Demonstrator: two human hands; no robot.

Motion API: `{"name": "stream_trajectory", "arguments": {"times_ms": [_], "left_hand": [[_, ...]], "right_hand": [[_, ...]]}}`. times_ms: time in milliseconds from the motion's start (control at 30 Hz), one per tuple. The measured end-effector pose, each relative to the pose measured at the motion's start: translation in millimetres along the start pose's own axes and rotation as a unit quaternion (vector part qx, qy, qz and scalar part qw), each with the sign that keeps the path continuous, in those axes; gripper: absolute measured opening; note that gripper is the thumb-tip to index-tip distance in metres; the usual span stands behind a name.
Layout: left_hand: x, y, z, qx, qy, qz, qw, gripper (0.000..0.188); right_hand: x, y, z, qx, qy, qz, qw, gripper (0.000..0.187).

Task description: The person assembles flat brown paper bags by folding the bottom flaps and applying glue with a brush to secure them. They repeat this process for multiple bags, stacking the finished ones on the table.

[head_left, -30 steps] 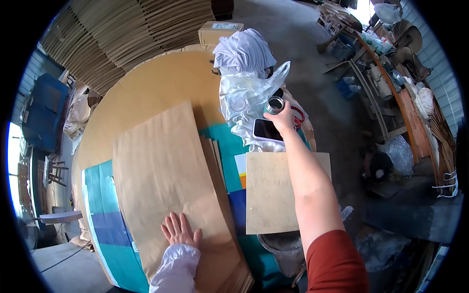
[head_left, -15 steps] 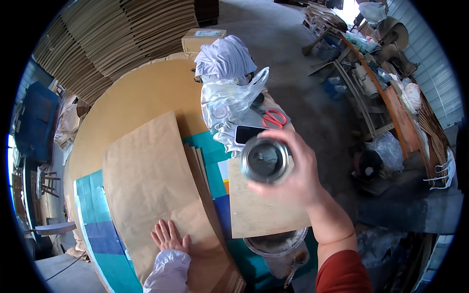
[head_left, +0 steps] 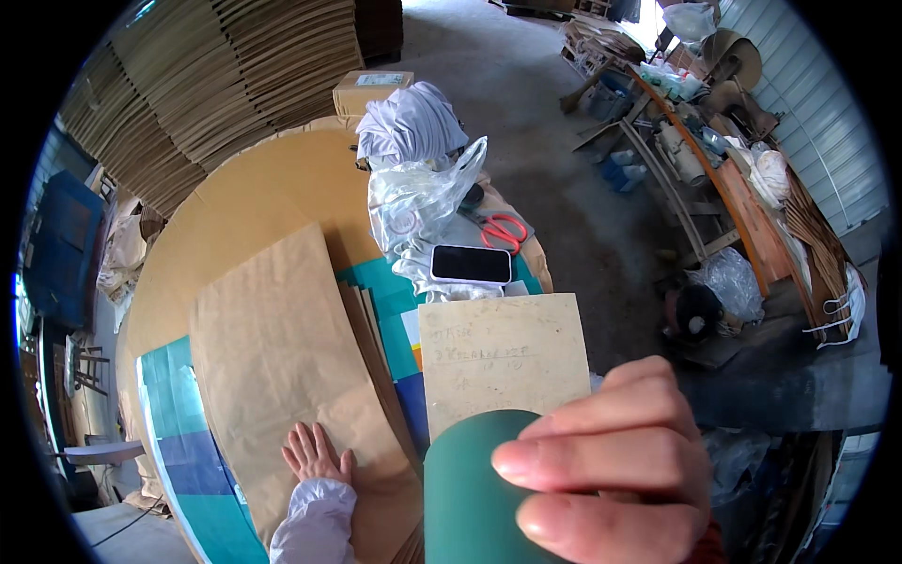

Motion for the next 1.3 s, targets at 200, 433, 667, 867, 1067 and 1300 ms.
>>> {"name": "stream_trajectory", "arguments": {"times_ms": [200, 433, 667, 867, 1067, 1300], "left_hand": [[-21, 6, 6, -0.021, -0.014, 0.008, 1.000, 0.085], [-15, 2, 10, -0.010, 0.008, 0.033, 0.999, 0.086], [-26, 23, 5, 0.015, -0.008, 0.068, 0.998, 0.087], [-52, 10, 15, 0.000, -0.018, 0.016, 1.000, 0.084], [-66, 22, 18, 0.016, -0.043, -0.019, 0.999, 0.081], [-64, 22, 22, 0.028, -0.045, -0.011, 0.999, 0.079]], "right_hand": [[-35, -48, -41, 0.129, -0.205, 0.095, 0.966, 0.013], [-31, -19, -52, -0.260, 0.042, 0.048, 0.964, 0.039], [-53, -45, -105, -0.334, 0.033, 0.079, 0.939, 0.036], [-46, -73, -134, -0.324, 0.059, 0.091, 0.940, 0.030], [-55, -86, -150, -0.389, 0.103, 0.076, 0.912, 0.028], [-39, -89, -138, -0.368, 0.115, 0.074, 0.920, 0.030]]}}
Point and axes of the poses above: each hand's wrist, its own z-axis away from the middle knuckle, its own x-axis out of the palm, y = z × x, the point moved 3 cm from there along -z, towards the middle knuckle, and after that the axes turned 6 degrees about x, right-handed, at the moved point
